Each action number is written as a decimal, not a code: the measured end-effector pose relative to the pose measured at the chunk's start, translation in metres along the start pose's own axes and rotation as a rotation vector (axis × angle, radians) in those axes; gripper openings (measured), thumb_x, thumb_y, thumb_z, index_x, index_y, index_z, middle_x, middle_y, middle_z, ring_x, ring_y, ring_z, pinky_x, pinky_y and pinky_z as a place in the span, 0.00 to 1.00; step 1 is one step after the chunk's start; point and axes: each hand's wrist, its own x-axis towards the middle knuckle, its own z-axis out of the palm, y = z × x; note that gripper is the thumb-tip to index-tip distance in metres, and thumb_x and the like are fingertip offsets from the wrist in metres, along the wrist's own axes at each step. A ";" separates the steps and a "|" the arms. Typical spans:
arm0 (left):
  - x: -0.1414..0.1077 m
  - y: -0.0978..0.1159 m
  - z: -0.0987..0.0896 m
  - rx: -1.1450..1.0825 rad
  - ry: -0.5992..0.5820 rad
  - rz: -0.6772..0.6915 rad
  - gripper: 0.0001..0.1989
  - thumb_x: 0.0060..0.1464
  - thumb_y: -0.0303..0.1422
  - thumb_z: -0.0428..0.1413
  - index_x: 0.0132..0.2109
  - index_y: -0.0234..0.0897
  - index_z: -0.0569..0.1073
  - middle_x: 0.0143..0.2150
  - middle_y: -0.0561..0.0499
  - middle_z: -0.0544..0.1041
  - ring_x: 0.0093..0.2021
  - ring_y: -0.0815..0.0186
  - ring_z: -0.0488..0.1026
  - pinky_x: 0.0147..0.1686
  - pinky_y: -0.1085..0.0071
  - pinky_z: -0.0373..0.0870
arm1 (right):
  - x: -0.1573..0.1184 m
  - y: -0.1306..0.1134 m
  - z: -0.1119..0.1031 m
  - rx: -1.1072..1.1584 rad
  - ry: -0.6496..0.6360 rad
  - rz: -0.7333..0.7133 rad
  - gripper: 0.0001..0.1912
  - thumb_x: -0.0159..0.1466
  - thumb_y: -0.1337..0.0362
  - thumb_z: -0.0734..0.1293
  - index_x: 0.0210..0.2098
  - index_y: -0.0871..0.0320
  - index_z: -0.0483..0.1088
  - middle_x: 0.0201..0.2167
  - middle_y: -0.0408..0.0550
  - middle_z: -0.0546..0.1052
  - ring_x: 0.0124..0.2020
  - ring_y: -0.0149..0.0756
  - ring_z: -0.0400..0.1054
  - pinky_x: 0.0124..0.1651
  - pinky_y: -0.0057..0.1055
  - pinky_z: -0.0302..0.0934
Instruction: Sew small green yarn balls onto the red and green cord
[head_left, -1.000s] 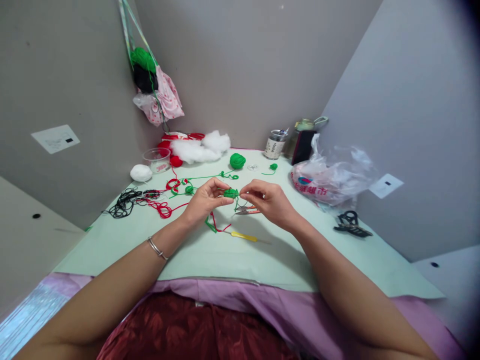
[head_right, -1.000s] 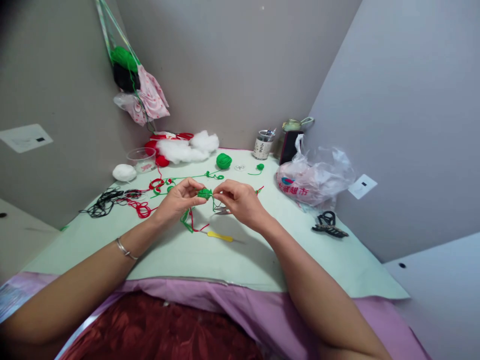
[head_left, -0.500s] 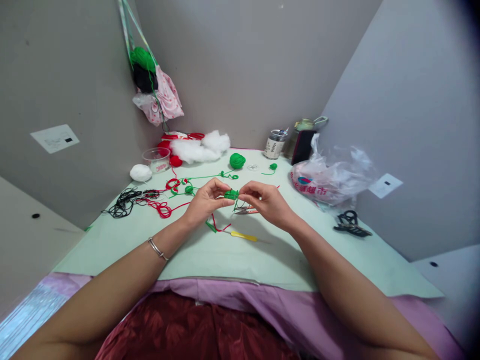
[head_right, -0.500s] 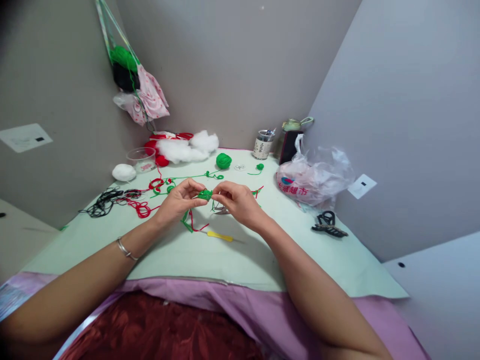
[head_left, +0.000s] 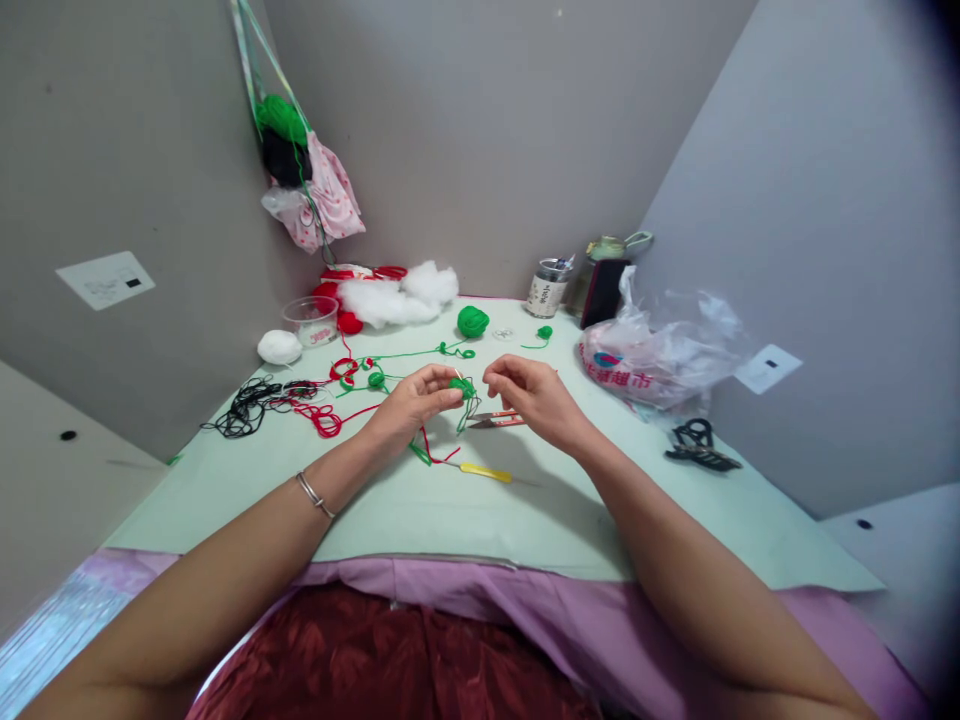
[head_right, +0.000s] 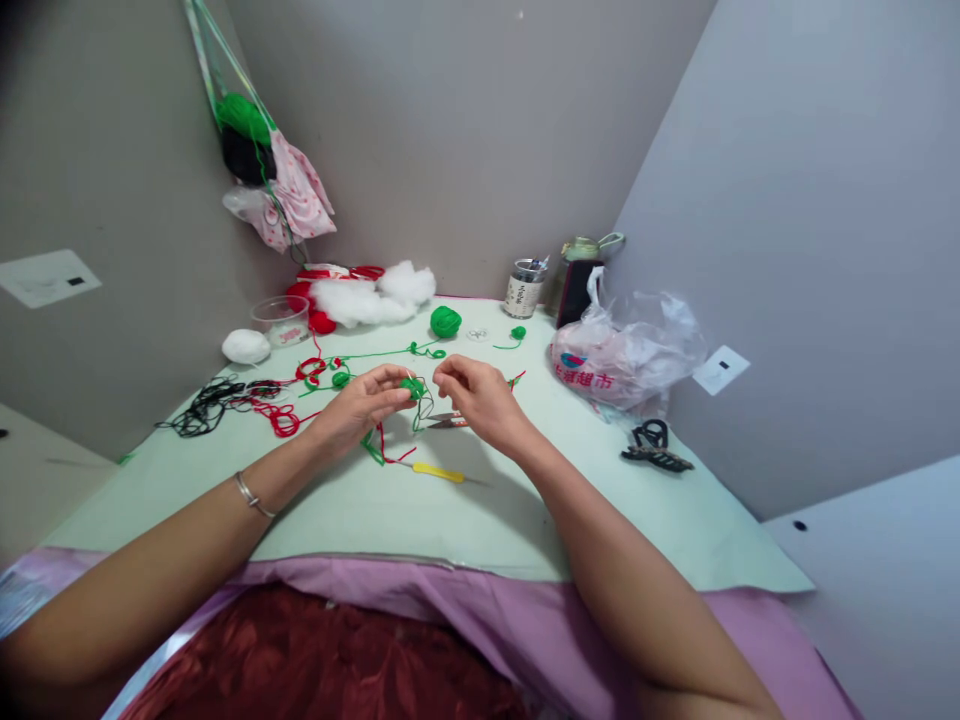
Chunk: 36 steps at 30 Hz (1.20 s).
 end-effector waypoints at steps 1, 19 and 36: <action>0.000 0.001 0.000 -0.020 -0.004 -0.011 0.16 0.46 0.32 0.66 0.43 0.36 0.75 0.41 0.50 0.76 0.44 0.67 0.72 0.52 0.65 0.66 | 0.001 0.001 -0.002 -0.029 0.022 -0.004 0.08 0.64 0.63 0.62 0.32 0.59 0.70 0.27 0.43 0.73 0.24 0.28 0.63 0.28 0.26 0.57; 0.000 0.007 -0.003 -0.047 0.006 0.035 0.15 0.50 0.36 0.64 0.44 0.37 0.74 0.43 0.50 0.76 0.42 0.68 0.74 0.43 0.71 0.68 | 0.001 0.009 0.010 0.072 -0.098 -0.028 0.08 0.63 0.62 0.64 0.33 0.59 0.71 0.26 0.42 0.71 0.25 0.27 0.59 0.28 0.26 0.55; 0.000 0.021 -0.006 -0.189 0.036 0.058 0.15 0.50 0.33 0.65 0.45 0.37 0.72 0.47 0.48 0.76 0.44 0.67 0.76 0.25 0.80 0.65 | 0.000 0.020 0.033 0.120 -0.381 0.037 0.13 0.65 0.62 0.62 0.35 0.63 0.75 0.19 0.39 0.66 0.22 0.26 0.58 0.28 0.24 0.54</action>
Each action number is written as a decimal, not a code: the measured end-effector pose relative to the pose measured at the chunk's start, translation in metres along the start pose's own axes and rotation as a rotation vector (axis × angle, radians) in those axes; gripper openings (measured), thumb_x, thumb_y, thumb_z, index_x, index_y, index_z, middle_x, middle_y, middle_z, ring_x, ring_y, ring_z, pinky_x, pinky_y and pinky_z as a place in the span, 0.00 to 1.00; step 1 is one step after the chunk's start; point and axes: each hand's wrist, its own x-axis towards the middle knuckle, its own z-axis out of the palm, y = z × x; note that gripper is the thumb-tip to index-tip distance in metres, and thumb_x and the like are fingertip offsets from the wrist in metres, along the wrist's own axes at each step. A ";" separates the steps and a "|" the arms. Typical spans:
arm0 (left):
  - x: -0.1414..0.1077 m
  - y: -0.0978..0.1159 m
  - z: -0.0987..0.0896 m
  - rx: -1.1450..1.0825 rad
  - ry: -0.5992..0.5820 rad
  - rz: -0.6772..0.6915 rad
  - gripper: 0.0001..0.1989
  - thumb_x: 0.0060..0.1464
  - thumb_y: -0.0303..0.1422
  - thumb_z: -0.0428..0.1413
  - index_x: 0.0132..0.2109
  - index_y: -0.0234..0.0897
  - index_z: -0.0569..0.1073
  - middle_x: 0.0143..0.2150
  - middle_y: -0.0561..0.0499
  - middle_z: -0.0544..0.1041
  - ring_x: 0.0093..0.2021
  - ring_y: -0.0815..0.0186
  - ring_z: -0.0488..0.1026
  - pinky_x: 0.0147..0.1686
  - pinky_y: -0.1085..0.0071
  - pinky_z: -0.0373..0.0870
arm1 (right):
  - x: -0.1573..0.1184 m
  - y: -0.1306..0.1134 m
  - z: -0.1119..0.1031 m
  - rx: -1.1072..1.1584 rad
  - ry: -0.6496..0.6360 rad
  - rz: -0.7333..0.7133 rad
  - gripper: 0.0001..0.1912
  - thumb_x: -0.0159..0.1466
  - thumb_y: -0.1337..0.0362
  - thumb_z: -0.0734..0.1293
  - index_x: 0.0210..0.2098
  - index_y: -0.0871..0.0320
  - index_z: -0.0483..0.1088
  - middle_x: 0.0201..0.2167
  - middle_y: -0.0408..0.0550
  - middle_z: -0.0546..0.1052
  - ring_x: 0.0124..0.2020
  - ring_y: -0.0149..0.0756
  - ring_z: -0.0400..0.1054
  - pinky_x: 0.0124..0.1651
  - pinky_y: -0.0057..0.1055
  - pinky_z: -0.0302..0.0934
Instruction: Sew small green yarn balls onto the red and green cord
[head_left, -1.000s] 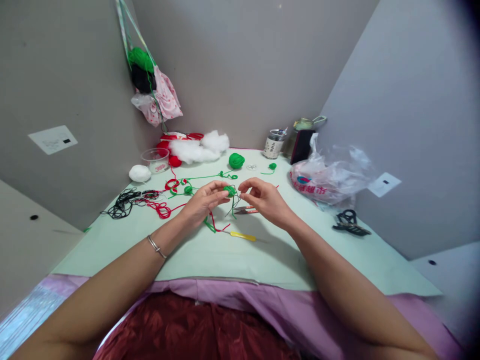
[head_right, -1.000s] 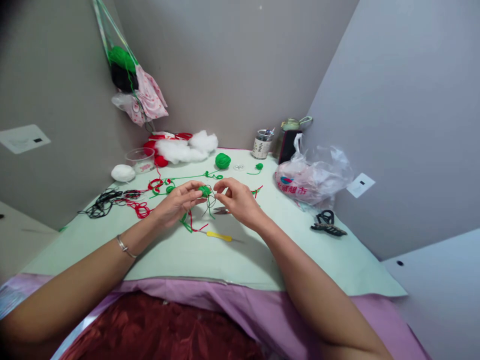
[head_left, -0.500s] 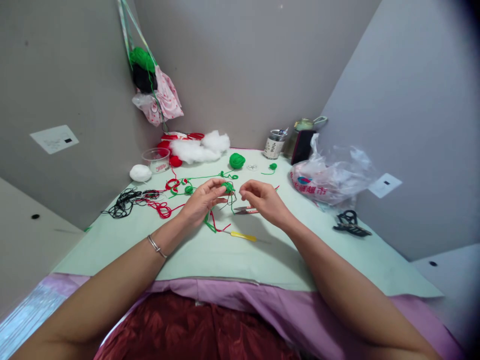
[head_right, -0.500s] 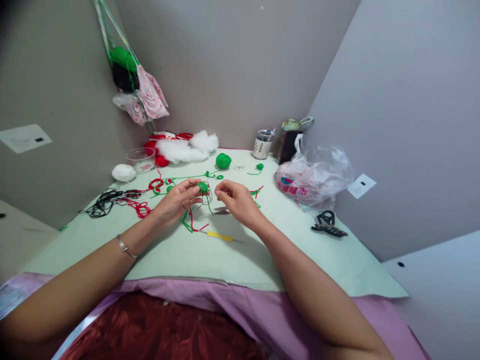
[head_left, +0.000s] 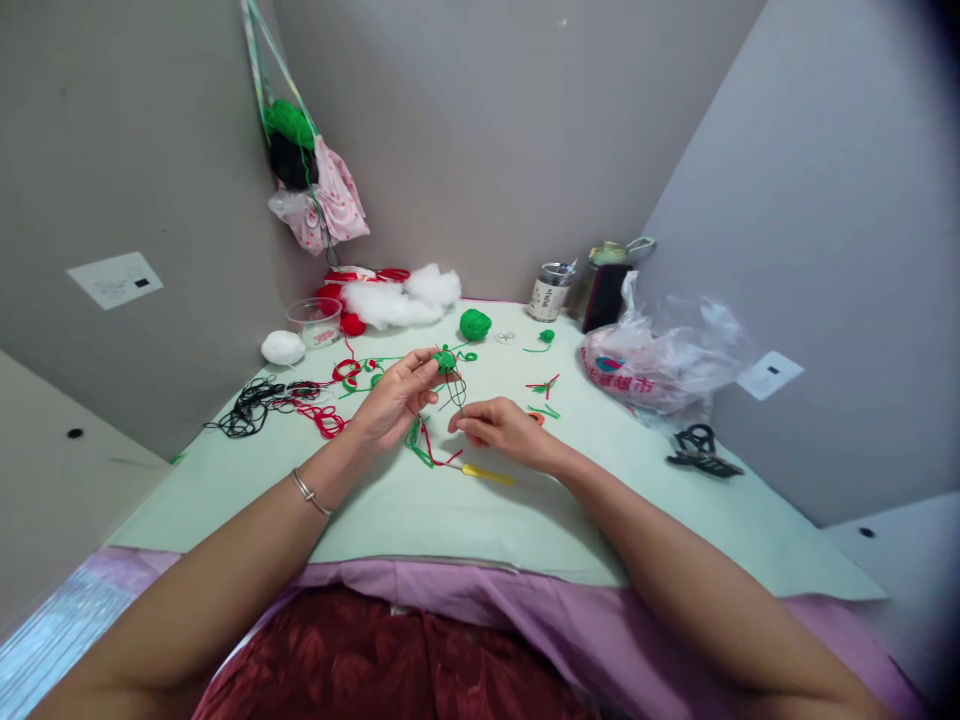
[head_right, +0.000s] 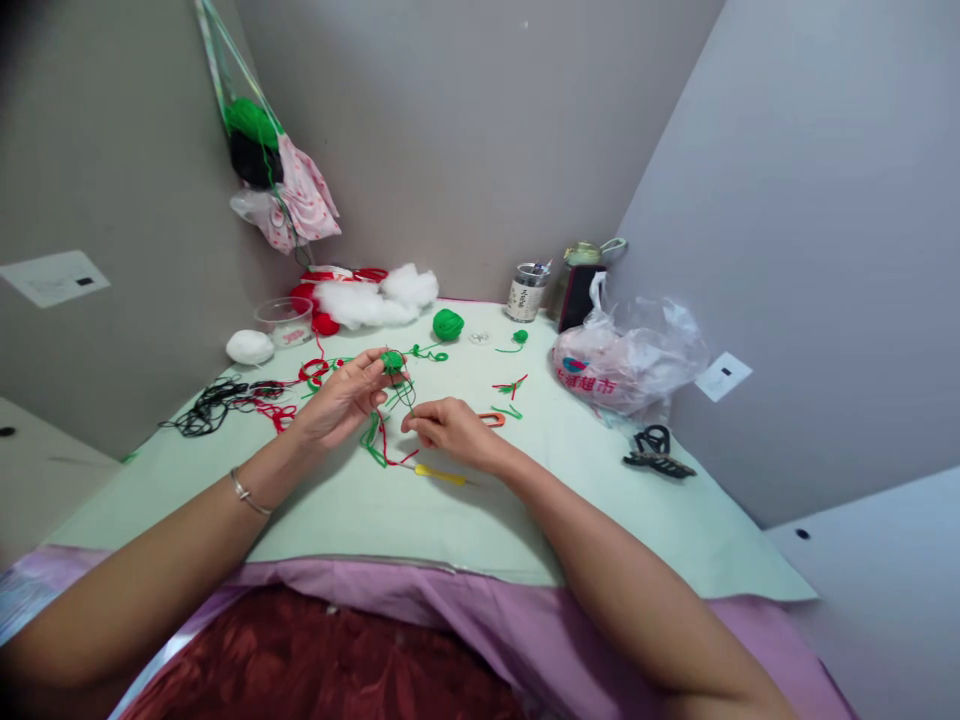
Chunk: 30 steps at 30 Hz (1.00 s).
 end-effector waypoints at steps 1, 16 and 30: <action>0.000 0.001 0.000 -0.009 0.001 -0.002 0.15 0.50 0.33 0.65 0.45 0.37 0.72 0.47 0.48 0.76 0.43 0.67 0.76 0.25 0.80 0.65 | 0.000 0.000 0.000 -0.084 0.011 -0.016 0.13 0.65 0.63 0.61 0.35 0.62 0.76 0.19 0.38 0.65 0.21 0.26 0.57 0.28 0.24 0.52; -0.003 0.001 0.001 -0.073 -0.140 -0.070 0.13 0.54 0.36 0.62 0.44 0.35 0.73 0.41 0.50 0.76 0.37 0.70 0.76 0.36 0.77 0.75 | -0.004 0.004 0.000 -0.369 -0.029 -0.067 0.14 0.65 0.66 0.61 0.39 0.58 0.79 0.23 0.42 0.74 0.24 0.28 0.62 0.31 0.25 0.52; -0.001 -0.002 -0.001 -0.009 -0.133 -0.058 0.13 0.54 0.39 0.62 0.43 0.36 0.76 0.42 0.49 0.76 0.33 0.73 0.71 0.33 0.78 0.72 | -0.008 -0.012 -0.018 -0.102 0.613 -0.165 0.11 0.65 0.58 0.64 0.35 0.58 0.73 0.32 0.47 0.75 0.25 0.29 0.59 0.29 0.28 0.56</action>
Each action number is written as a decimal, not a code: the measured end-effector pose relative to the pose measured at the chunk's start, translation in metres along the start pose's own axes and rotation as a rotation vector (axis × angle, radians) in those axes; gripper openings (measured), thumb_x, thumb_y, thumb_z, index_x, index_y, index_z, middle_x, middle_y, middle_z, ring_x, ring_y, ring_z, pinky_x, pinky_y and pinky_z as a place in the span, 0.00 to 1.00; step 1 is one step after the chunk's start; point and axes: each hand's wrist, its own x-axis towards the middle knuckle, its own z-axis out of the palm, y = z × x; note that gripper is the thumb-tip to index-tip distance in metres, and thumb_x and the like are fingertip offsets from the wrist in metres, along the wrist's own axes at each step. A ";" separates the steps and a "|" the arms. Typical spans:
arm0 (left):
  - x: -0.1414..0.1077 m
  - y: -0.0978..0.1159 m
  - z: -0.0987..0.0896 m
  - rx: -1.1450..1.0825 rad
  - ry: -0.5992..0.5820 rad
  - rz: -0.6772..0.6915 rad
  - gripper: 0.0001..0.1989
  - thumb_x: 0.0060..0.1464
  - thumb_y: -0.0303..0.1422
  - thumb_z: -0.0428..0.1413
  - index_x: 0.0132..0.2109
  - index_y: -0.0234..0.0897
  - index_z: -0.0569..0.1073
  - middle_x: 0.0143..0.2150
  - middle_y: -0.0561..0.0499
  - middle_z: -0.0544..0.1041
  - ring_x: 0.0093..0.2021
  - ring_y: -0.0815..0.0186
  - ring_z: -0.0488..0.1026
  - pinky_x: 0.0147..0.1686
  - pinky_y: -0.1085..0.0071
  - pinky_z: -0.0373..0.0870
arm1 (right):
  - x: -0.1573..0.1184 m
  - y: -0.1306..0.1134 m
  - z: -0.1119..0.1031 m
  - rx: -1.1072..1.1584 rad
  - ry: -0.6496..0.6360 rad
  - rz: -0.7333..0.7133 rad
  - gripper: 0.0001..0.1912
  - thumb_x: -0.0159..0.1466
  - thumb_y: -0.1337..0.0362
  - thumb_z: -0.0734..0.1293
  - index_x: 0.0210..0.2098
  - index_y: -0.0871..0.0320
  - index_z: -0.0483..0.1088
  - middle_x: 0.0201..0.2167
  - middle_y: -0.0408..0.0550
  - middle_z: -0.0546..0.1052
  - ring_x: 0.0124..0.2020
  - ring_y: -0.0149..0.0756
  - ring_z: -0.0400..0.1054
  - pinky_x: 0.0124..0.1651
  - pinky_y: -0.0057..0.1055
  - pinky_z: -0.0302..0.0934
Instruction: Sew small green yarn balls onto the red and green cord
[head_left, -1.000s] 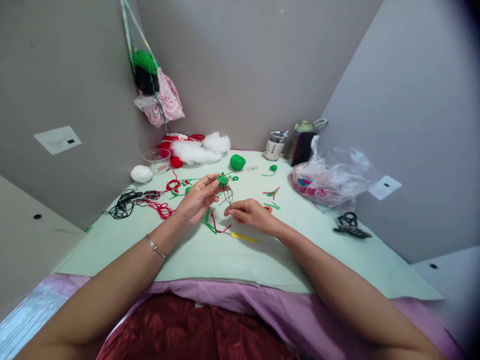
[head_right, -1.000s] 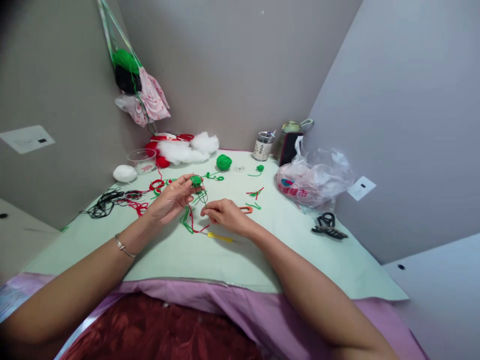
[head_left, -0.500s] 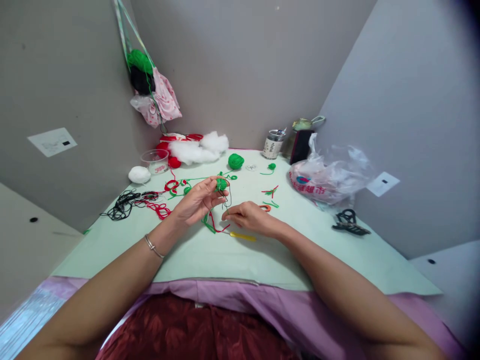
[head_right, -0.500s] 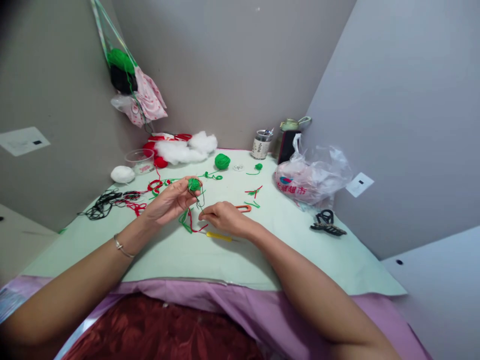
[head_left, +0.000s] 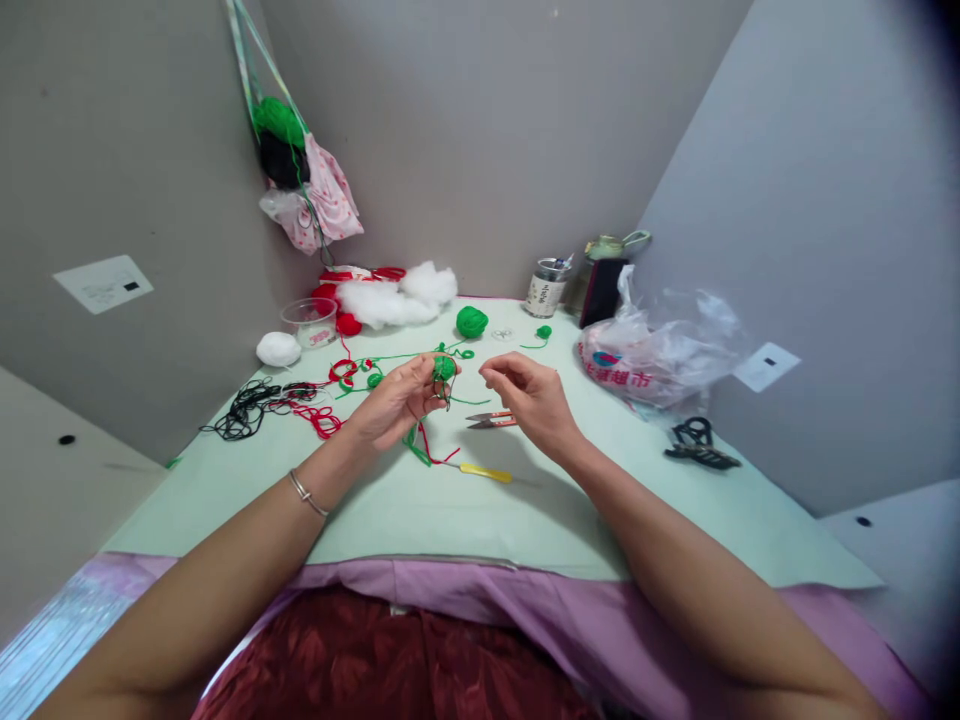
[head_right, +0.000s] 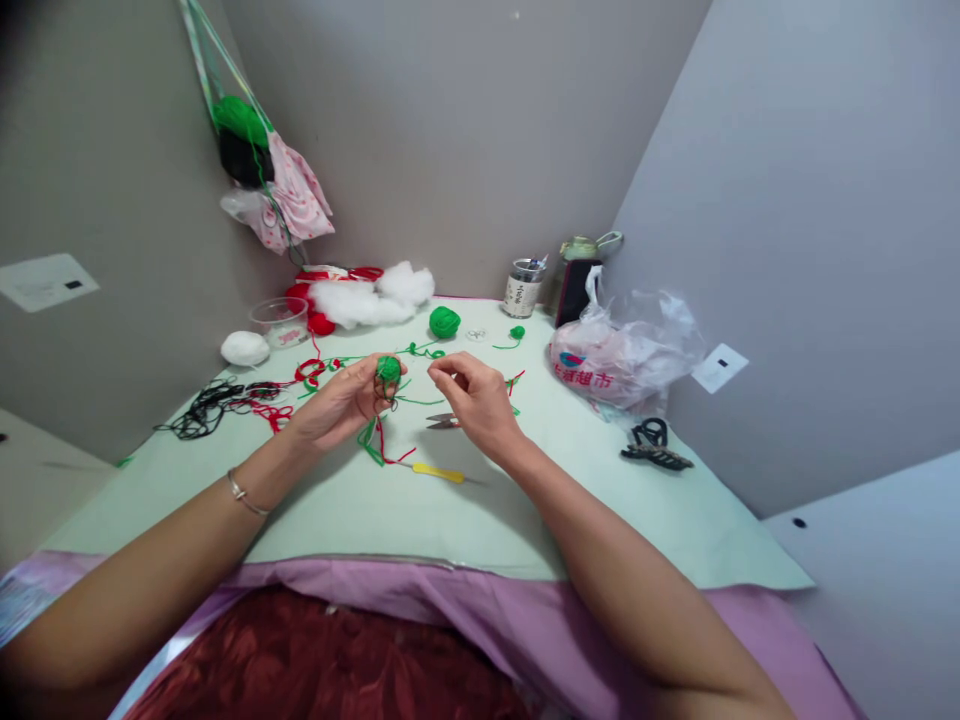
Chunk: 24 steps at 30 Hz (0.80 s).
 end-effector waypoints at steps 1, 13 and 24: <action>0.000 0.000 0.001 0.007 0.003 -0.004 0.13 0.54 0.39 0.61 0.43 0.36 0.76 0.41 0.49 0.76 0.32 0.74 0.70 0.31 0.79 0.71 | 0.000 -0.001 0.001 0.025 -0.018 0.015 0.11 0.65 0.57 0.64 0.35 0.58 0.74 0.32 0.47 0.75 0.25 0.29 0.59 0.29 0.28 0.56; 0.000 -0.002 0.003 0.003 -0.010 -0.028 0.12 0.54 0.38 0.62 0.42 0.35 0.76 0.39 0.50 0.76 0.31 0.75 0.70 0.29 0.81 0.71 | -0.001 -0.009 0.003 0.223 -0.064 0.064 0.10 0.62 0.59 0.66 0.37 0.59 0.74 0.27 0.43 0.72 0.21 0.26 0.57 0.25 0.26 0.55; -0.001 -0.004 0.005 -0.003 -0.027 -0.074 0.12 0.57 0.37 0.60 0.46 0.35 0.76 0.41 0.49 0.77 0.36 0.73 0.74 0.38 0.77 0.74 | 0.000 -0.004 0.004 0.281 -0.103 0.099 0.10 0.63 0.58 0.65 0.35 0.59 0.73 0.29 0.43 0.73 0.21 0.25 0.59 0.24 0.25 0.56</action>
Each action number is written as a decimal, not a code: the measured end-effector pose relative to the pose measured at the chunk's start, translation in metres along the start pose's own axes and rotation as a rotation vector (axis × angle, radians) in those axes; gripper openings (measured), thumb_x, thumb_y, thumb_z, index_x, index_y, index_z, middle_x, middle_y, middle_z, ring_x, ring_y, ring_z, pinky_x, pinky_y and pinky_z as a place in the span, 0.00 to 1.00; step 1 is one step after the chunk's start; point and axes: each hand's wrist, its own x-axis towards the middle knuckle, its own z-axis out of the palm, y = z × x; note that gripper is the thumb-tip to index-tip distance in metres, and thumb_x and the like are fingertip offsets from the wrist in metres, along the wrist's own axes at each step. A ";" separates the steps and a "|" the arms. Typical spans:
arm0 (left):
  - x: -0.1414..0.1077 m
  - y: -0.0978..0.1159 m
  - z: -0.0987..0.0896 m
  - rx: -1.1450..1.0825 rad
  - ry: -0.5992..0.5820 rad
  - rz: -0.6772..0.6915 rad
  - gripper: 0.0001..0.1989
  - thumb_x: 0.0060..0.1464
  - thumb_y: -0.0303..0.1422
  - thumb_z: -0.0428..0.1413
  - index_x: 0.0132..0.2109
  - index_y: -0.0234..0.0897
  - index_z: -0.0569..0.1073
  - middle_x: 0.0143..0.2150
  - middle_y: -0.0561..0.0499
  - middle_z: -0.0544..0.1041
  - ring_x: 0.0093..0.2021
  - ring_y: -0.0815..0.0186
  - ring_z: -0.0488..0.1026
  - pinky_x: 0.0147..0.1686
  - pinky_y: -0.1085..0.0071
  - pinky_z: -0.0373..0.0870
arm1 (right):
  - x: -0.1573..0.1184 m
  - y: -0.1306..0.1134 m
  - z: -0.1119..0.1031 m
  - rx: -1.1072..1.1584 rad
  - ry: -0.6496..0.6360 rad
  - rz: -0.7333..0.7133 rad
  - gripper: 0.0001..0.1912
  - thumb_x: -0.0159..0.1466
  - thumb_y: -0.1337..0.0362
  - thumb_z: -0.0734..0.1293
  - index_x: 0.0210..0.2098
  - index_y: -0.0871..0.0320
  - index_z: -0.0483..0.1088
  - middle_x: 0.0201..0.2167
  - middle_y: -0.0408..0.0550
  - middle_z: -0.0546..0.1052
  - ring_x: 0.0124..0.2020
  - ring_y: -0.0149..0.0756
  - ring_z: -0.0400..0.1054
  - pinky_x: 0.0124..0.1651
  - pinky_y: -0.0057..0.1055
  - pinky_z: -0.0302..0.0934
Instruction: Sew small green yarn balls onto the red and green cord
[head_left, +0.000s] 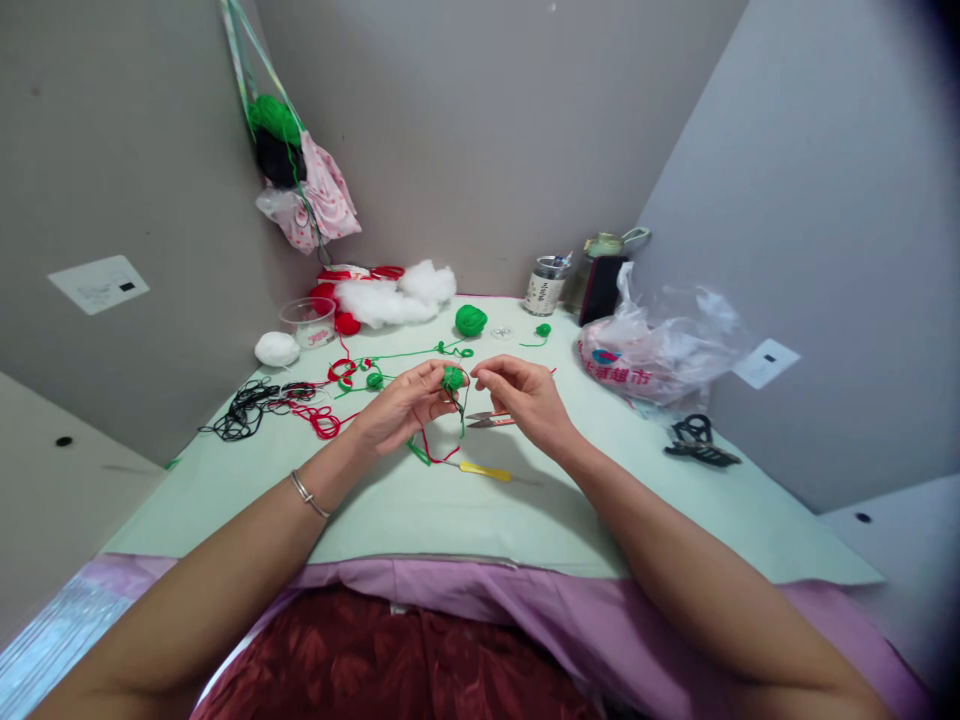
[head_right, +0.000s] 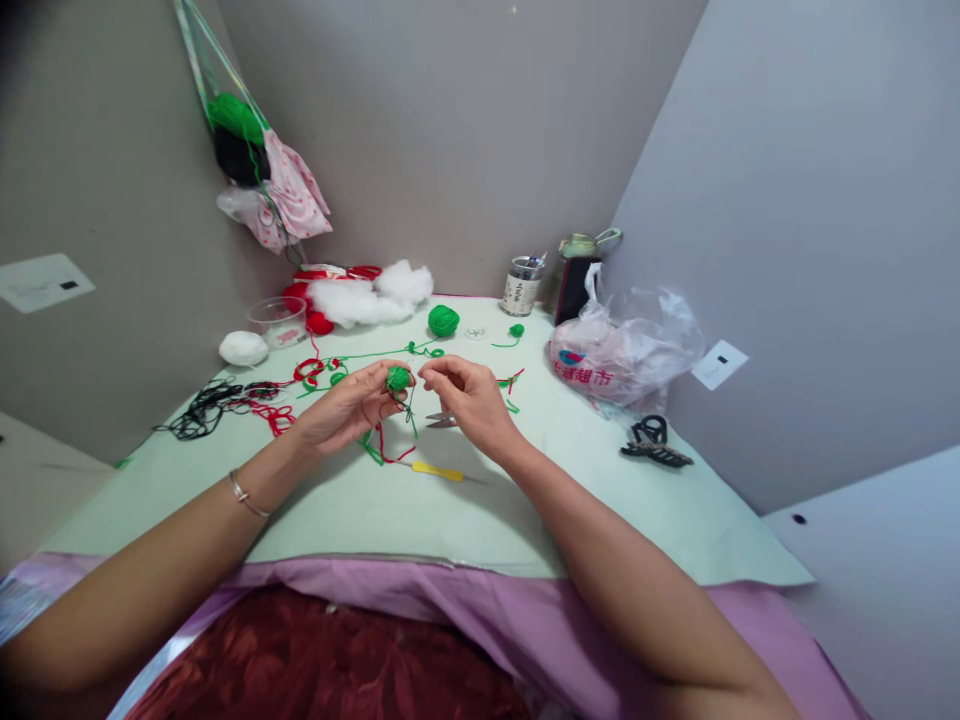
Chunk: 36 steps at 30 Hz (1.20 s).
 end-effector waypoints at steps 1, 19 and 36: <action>0.000 0.000 0.000 -0.001 -0.005 -0.001 0.12 0.57 0.37 0.60 0.46 0.35 0.76 0.41 0.49 0.76 0.36 0.73 0.73 0.39 0.77 0.74 | 0.000 0.000 0.000 -0.001 0.001 -0.006 0.10 0.63 0.59 0.66 0.35 0.59 0.73 0.28 0.43 0.72 0.21 0.25 0.59 0.24 0.25 0.56; -0.002 -0.002 0.000 0.101 -0.014 -0.022 0.14 0.55 0.36 0.62 0.47 0.36 0.73 0.40 0.51 0.75 0.36 0.71 0.73 0.44 0.71 0.72 | 0.001 0.001 0.001 0.027 -0.012 0.017 0.09 0.62 0.58 0.67 0.33 0.59 0.73 0.26 0.41 0.71 0.21 0.25 0.59 0.24 0.25 0.55; 0.003 -0.016 -0.005 0.298 0.162 0.144 0.16 0.48 0.36 0.65 0.42 0.37 0.72 0.38 0.53 0.73 0.38 0.68 0.73 0.45 0.67 0.69 | -0.002 0.005 0.002 -0.228 -0.158 0.086 0.10 0.60 0.59 0.68 0.29 0.60 0.72 0.23 0.42 0.72 0.24 0.29 0.62 0.28 0.26 0.57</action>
